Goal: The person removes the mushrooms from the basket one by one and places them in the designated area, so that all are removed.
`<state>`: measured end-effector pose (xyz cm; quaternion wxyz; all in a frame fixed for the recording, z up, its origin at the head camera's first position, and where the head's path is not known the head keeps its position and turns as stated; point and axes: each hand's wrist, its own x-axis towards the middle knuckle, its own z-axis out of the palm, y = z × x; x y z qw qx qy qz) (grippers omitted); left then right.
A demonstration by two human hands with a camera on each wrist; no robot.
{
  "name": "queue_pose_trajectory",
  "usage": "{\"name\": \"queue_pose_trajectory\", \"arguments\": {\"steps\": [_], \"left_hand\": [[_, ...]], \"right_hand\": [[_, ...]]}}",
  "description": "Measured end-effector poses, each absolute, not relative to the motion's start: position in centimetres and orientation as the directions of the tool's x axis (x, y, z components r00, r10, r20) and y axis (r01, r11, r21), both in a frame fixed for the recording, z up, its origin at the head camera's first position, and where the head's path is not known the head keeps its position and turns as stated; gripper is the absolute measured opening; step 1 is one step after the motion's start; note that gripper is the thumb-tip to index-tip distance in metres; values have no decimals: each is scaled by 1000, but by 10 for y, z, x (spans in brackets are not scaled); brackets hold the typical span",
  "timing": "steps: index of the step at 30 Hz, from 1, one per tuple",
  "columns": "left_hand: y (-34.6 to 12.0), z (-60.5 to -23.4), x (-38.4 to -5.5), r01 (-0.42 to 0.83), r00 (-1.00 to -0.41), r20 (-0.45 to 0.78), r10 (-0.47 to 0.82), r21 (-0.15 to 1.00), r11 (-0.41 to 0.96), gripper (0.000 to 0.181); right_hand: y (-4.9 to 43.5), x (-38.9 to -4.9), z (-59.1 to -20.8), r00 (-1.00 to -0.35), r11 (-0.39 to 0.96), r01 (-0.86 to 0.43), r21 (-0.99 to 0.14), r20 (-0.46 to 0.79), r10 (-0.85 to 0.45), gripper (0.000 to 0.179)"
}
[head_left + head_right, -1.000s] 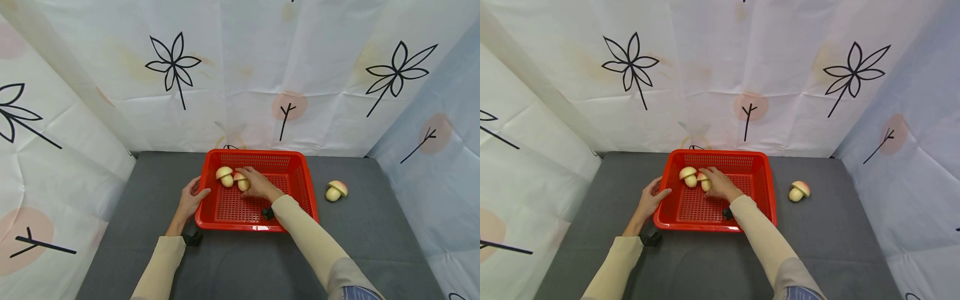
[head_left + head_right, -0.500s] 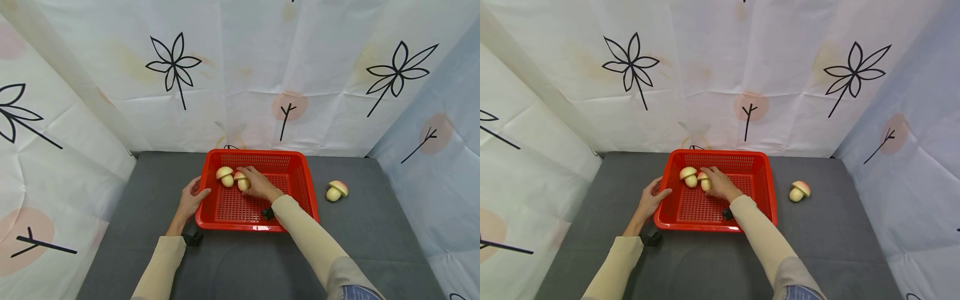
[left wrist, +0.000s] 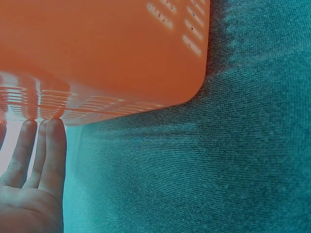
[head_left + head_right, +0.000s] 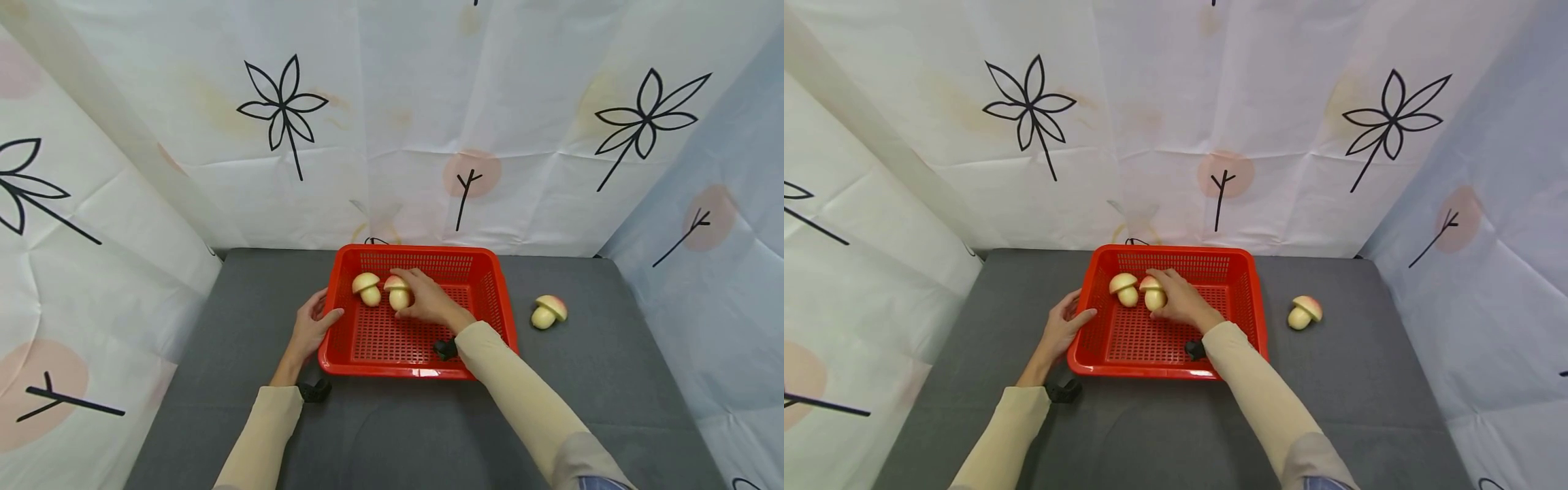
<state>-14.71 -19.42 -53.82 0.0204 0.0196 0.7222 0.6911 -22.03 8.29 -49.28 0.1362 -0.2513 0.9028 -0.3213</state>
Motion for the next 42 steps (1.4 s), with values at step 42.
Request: {"name": "queue_pose_trajectory", "arguments": {"steps": [42], "left_hand": [[-194,-539,-146,-13,-998,-14,54,1000,18,58]], "right_hand": [[190,-174,-434,-853,582,-498,-643,245,-460,90]]}}
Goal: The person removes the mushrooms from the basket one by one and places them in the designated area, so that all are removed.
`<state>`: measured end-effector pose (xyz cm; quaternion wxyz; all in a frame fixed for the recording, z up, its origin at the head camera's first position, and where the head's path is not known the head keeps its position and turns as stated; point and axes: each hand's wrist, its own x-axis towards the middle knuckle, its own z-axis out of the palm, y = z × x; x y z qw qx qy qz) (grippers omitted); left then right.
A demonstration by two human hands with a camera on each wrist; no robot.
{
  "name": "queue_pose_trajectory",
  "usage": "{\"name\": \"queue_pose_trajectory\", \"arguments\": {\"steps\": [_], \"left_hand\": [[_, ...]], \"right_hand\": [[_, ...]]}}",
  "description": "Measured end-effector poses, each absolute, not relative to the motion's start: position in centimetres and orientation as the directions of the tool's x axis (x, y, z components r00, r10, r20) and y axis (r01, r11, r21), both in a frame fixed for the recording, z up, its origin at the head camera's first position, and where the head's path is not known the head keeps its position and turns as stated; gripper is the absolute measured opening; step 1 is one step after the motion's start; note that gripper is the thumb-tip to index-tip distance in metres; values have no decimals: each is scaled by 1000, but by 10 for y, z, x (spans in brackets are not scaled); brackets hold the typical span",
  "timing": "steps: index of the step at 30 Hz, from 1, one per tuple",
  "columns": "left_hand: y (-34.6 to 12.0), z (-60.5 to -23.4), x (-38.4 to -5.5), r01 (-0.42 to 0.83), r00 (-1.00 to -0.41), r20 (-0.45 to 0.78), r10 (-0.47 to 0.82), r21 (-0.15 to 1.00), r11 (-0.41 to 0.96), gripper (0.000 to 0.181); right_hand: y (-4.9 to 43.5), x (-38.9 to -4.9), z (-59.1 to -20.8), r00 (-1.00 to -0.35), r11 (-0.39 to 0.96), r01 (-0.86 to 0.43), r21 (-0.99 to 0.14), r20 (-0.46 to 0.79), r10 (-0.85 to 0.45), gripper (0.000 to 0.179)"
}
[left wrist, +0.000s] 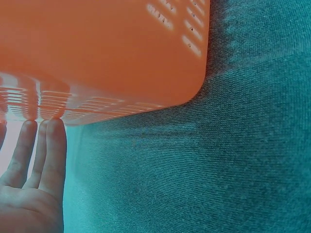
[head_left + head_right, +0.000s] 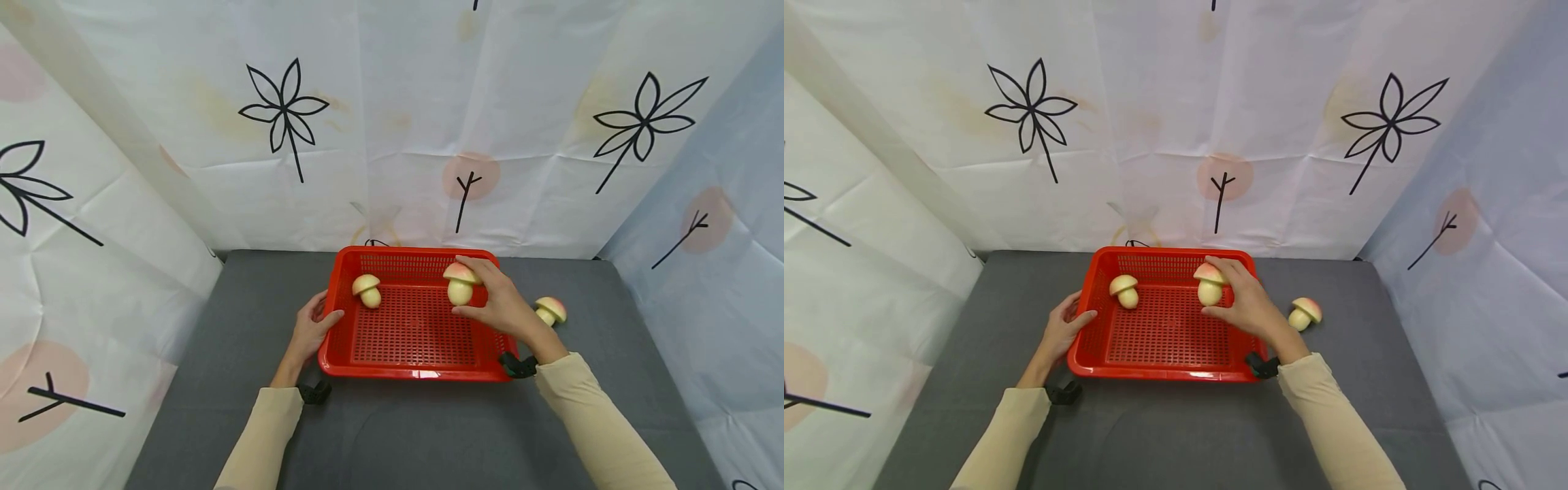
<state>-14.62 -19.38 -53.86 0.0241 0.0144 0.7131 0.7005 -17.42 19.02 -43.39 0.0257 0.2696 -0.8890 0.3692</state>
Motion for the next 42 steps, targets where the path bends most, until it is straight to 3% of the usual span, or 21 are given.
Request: {"name": "queue_pose_trajectory", "arguments": {"steps": [42], "left_hand": [[-194,-536,-145,-12,-998,-15,56,999,51,59]], "right_hand": [[325,-157,-431,-933,753,-350,-558,279,-227,94]]}}
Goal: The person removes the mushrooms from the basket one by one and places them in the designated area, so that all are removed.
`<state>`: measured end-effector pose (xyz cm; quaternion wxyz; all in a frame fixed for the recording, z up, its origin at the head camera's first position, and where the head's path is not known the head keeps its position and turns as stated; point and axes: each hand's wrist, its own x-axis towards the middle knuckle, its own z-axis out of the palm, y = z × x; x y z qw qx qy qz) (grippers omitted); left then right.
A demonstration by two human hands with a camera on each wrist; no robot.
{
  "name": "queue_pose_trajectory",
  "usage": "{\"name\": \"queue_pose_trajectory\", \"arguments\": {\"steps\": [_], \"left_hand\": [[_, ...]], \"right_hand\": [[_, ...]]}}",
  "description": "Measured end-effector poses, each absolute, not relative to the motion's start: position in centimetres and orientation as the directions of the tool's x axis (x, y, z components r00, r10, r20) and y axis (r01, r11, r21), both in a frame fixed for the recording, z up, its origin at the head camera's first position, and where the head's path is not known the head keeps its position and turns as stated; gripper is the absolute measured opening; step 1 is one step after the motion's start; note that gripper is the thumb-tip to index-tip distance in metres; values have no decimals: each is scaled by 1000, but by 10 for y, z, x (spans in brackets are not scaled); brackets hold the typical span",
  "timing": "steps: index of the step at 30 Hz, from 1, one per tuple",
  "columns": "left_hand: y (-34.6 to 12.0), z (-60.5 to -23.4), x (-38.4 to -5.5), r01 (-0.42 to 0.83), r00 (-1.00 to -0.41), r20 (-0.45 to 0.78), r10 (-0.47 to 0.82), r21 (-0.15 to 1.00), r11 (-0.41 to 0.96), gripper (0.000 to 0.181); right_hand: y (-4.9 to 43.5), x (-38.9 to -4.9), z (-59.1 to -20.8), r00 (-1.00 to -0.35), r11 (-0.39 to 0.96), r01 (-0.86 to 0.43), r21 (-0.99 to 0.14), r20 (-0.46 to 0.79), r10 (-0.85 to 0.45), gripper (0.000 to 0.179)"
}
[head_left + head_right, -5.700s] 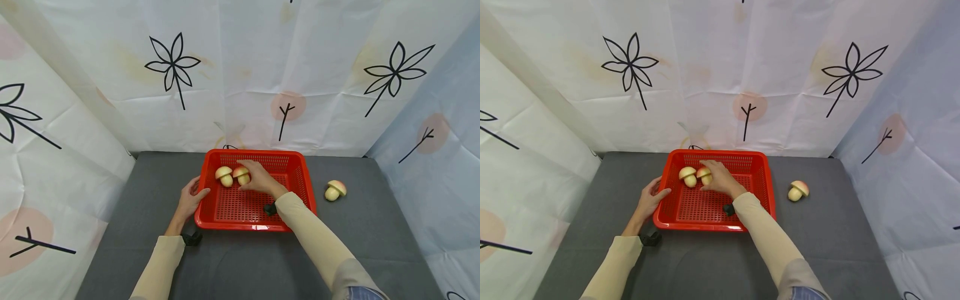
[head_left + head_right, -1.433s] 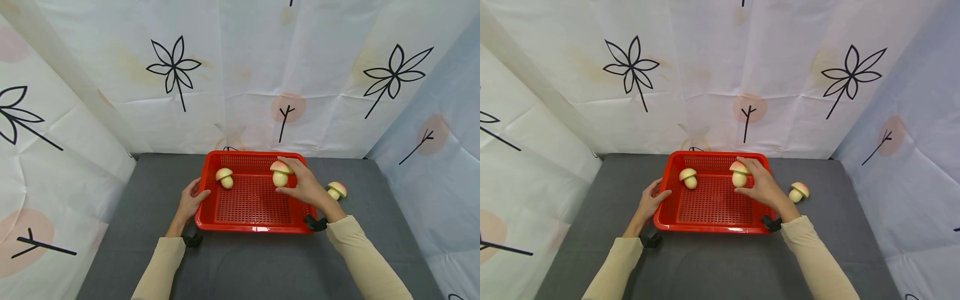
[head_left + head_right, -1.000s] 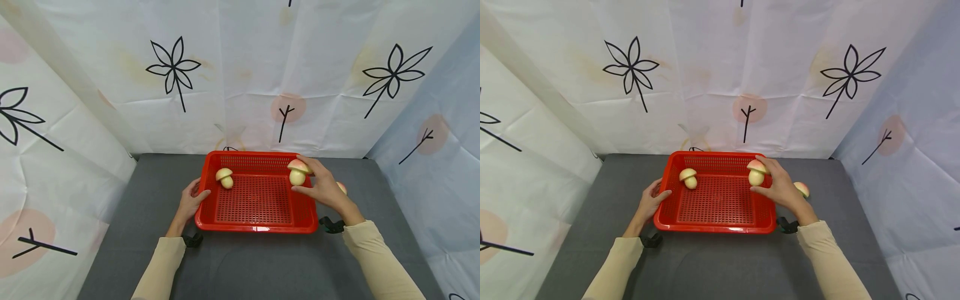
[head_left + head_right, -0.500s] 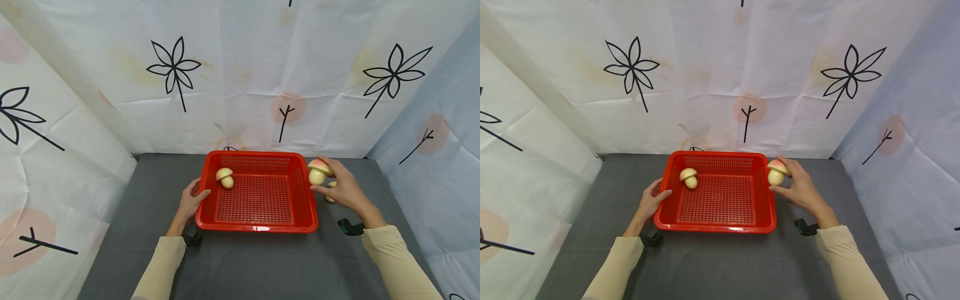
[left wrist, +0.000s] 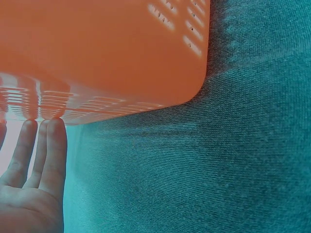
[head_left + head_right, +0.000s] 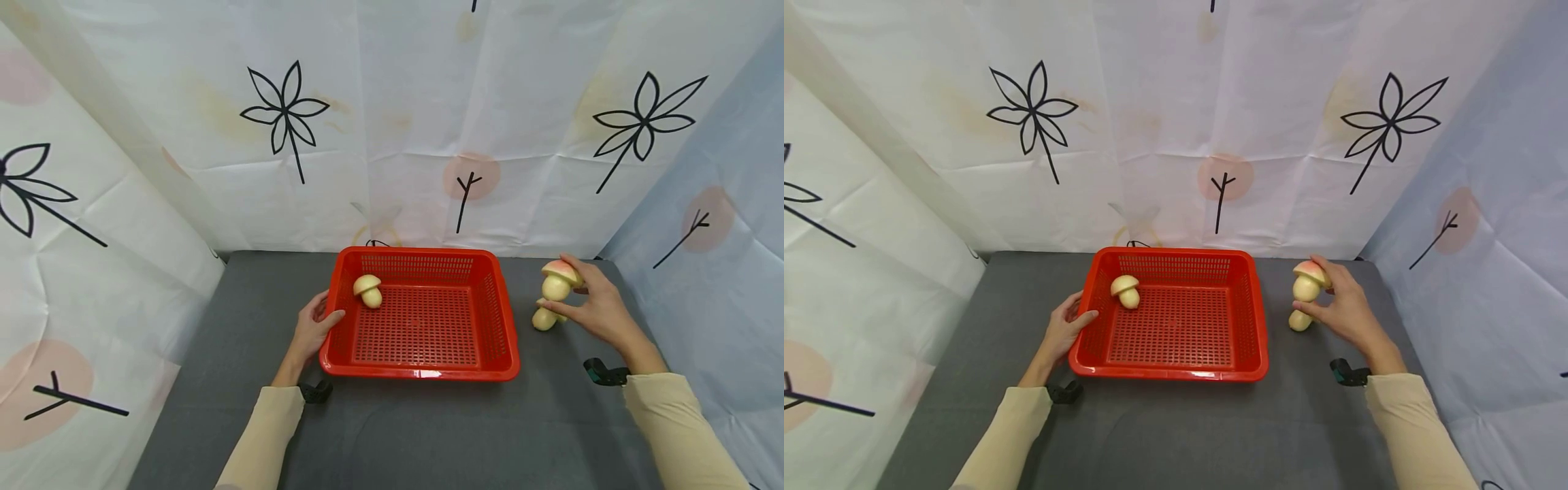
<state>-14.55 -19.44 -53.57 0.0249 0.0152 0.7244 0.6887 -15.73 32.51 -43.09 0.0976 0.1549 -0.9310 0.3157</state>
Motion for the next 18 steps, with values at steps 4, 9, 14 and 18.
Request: {"name": "queue_pose_trajectory", "arguments": {"steps": [4,9,14,18], "left_hand": [[-194,-536,-146,-13,-998,-16,56,999,52,59],[-194,-535,-146,-14,-998,-17,59,999,43,59],[-194,-535,-146,-18,-998,-20,57,999,42,58],[-194,-534,-146,-25,-998,-26,52,999,36,58]], "right_hand": [[341,-159,-436,-932,773,-343,-534,292,-212,94],[356,-158,-442,-942,798,-318,-513,268,-203,96],[367,-157,-450,-957,810,-275,-517,226,-181,96],[376,-156,-457,-967,820,-242,-520,196,-161,94]]}}
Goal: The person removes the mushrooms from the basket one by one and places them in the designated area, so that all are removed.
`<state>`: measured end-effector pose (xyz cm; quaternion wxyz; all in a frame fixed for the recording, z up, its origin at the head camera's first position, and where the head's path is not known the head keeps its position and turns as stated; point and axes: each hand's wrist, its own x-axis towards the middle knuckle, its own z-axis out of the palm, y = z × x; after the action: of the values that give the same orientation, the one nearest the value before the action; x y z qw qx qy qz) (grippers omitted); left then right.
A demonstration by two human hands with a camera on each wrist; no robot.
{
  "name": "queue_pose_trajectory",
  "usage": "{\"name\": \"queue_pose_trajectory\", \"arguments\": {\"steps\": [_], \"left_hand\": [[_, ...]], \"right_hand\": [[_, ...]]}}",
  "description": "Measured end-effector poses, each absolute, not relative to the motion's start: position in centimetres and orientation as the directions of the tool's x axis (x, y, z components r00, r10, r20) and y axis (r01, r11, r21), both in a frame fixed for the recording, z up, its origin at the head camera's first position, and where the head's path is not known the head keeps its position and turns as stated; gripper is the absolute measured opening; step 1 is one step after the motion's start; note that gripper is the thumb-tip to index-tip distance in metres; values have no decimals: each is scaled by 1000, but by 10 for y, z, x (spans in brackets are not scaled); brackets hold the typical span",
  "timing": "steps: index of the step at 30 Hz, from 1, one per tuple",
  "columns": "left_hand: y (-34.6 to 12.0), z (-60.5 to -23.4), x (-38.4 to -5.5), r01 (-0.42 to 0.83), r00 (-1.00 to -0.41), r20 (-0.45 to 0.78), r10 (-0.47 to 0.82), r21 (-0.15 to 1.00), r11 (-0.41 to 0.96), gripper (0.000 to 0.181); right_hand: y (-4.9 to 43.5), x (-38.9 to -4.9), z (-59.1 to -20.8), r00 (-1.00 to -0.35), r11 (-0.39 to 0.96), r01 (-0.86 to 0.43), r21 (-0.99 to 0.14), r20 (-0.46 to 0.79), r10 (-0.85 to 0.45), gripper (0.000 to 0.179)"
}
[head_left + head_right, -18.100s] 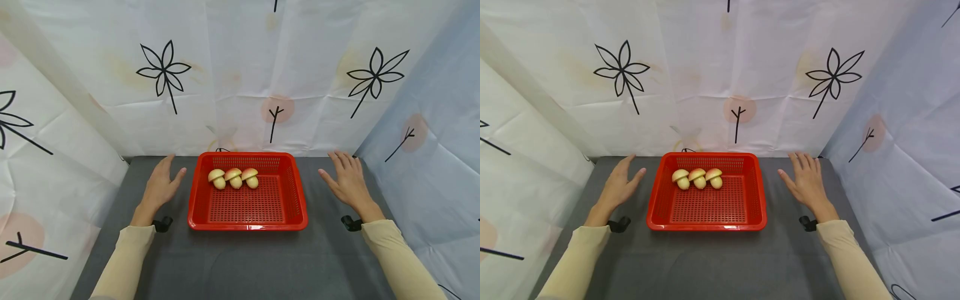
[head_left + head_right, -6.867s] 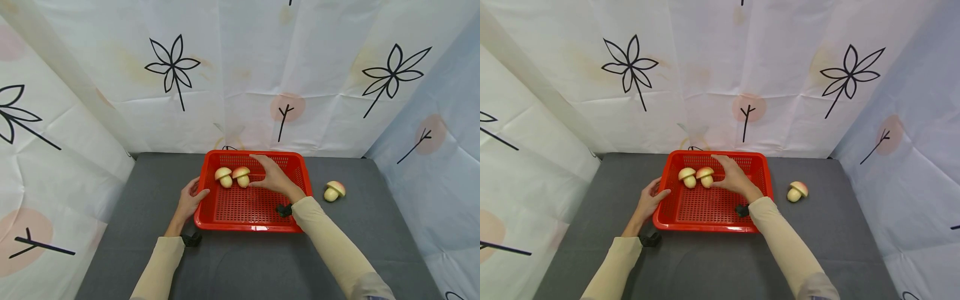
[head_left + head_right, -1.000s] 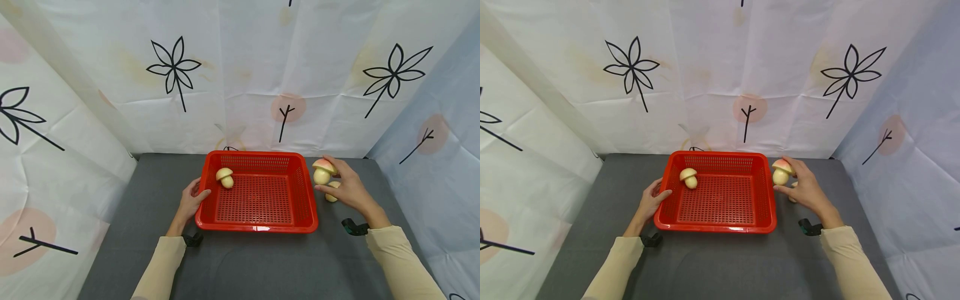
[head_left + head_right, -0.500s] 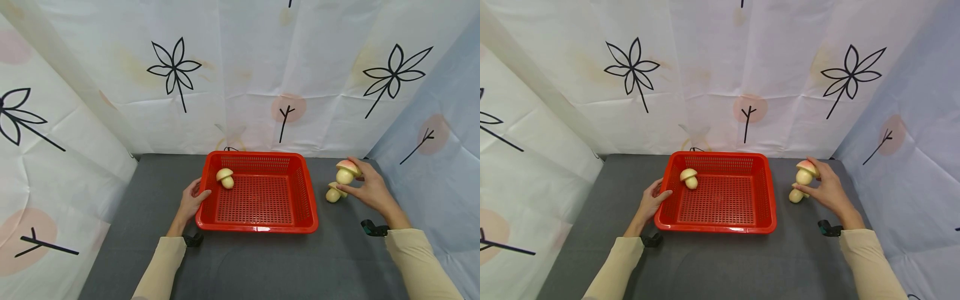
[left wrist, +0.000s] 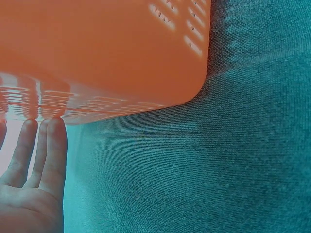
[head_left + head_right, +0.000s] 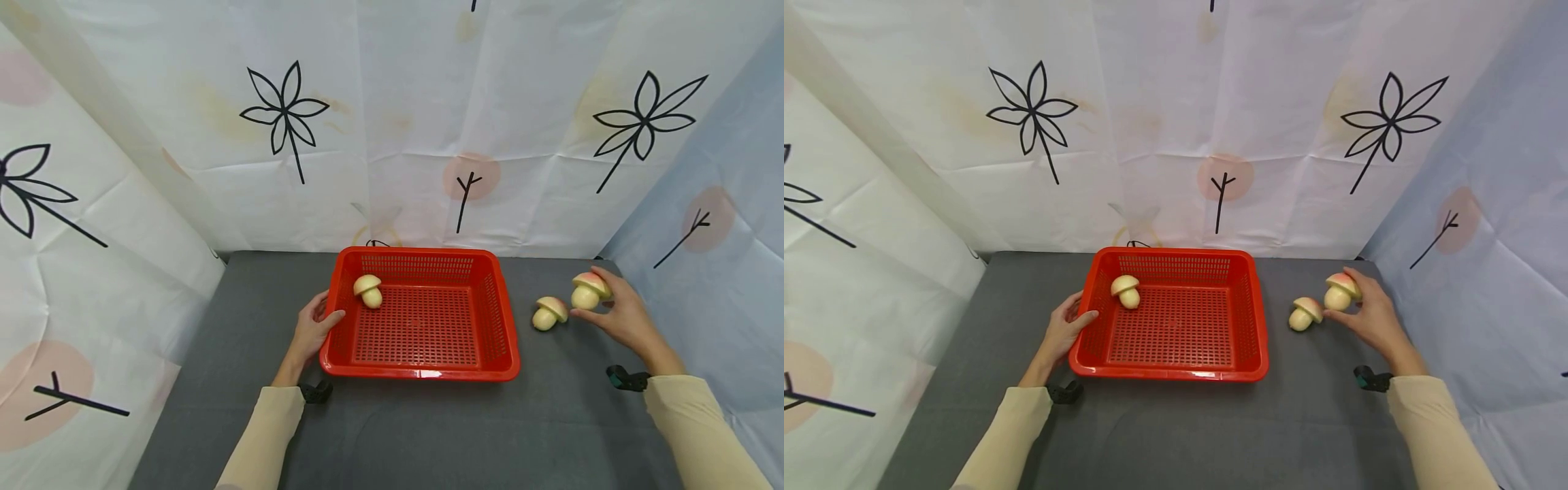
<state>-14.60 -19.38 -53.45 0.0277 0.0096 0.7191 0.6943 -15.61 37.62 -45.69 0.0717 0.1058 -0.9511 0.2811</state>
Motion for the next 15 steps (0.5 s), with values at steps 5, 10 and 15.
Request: {"name": "queue_pose_trajectory", "arguments": {"steps": [5,10,15], "left_hand": [[-194,-536,-146,-27,-998,-29,54,999,38,59],[-194,-536,-146,-25,-998,-28,50,999,48,59],[-194,-537,-147,-19,-999,-22,43,998,52,59]], "right_hand": [[387,-158,-469,-982,840,-183,-511,142,-128,94],[398,-162,-486,-991,862,-128,-490,98,-92,95],[406,-164,-505,-996,862,-94,-499,56,-76,94]]}}
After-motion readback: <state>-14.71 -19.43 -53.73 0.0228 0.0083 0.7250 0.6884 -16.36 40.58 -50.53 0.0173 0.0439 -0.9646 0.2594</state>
